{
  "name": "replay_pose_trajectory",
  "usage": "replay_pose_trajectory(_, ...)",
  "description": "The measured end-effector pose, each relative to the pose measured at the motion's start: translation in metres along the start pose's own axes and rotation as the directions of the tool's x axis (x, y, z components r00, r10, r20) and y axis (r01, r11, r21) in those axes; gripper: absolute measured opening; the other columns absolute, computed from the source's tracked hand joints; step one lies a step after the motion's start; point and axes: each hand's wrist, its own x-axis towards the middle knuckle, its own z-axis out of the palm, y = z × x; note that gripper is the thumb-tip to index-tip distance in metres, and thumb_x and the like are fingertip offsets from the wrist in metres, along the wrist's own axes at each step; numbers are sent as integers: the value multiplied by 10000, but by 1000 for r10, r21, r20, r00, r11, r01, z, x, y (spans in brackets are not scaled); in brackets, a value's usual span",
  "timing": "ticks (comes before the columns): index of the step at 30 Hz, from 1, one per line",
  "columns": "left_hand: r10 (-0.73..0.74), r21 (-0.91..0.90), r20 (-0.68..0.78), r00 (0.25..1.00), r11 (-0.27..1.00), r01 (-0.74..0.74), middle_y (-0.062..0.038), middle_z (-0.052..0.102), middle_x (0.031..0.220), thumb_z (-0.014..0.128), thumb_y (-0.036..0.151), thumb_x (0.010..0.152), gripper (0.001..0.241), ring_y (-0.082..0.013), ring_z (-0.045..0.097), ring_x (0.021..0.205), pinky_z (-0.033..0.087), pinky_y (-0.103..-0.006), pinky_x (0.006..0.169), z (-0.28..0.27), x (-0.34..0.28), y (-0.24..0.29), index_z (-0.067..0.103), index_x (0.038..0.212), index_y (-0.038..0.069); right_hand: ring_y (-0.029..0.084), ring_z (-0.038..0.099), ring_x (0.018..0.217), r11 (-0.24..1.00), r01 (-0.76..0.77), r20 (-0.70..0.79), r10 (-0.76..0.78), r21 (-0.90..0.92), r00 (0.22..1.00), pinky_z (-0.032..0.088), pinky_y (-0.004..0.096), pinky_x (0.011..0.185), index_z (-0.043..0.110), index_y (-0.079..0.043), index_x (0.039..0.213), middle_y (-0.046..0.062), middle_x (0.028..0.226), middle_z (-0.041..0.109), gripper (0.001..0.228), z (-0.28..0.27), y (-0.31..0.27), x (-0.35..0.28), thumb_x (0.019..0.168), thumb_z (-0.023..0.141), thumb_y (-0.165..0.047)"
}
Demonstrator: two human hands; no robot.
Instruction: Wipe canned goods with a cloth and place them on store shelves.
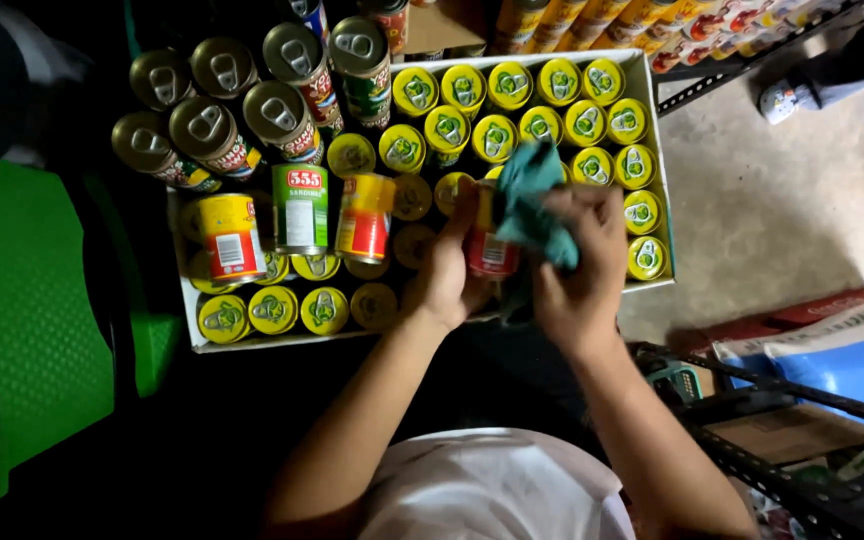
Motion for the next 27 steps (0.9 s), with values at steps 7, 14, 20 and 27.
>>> replay_pose_trajectory(7, -21, 25, -119, 993, 999, 25, -95, 743, 1042, 732, 580, 905, 575, -208, 716, 882, 596, -324, 767, -2, 5, 6, 708, 1200, 87, 335, 640, 907, 987, 5, 135, 17, -162, 991, 509, 379, 816, 752, -115, 1138, 140, 1093, 578, 639, 19, -27, -31, 557, 608, 107)
replay_pose_trajectory(14, -62, 60, -208, 976, 995, 76, -132, 711, 1059, 714, 605, 890, 633, -251, 678, 904, 558, -349, 820, 12, 0, 11, 672, 1227, 70, 450, 624, 882, 997, -37, 65, 41, -62, 997, 497, 453, 768, 721, -56, 1138, 209, 1075, 555, 516, 6, -9, -1, 671, 594, 124)
replay_pose_trajectory(20, -96, -60, 384, 918, 990, 128, -39, 701, 1193, 420, 638, 1072, 703, -100, 621, 952, 508, -258, 864, -19, 21, 10, 619, 1413, 56, 454, 598, 891, 999, -43, 3, 43, -5, 999, 489, 471, 764, 691, -25, 1092, 215, 1049, 532, 406, 23, -24, -10, 716, 594, 95)
replay_pose_trajectory(27, -233, 6, 189, 954, 972, 237, -55, 710, 850, 659, 587, 931, 542, -127, 647, 691, 507, -256, 627, -5, 11, 6, 679, 1005, 50, 434, 577, 929, 989, 29, 49, -36, 145, 998, 463, 500, 799, 665, -113, 1097, 191, 994, 515, 251, 12, 12, -28, 859, 657, -194)
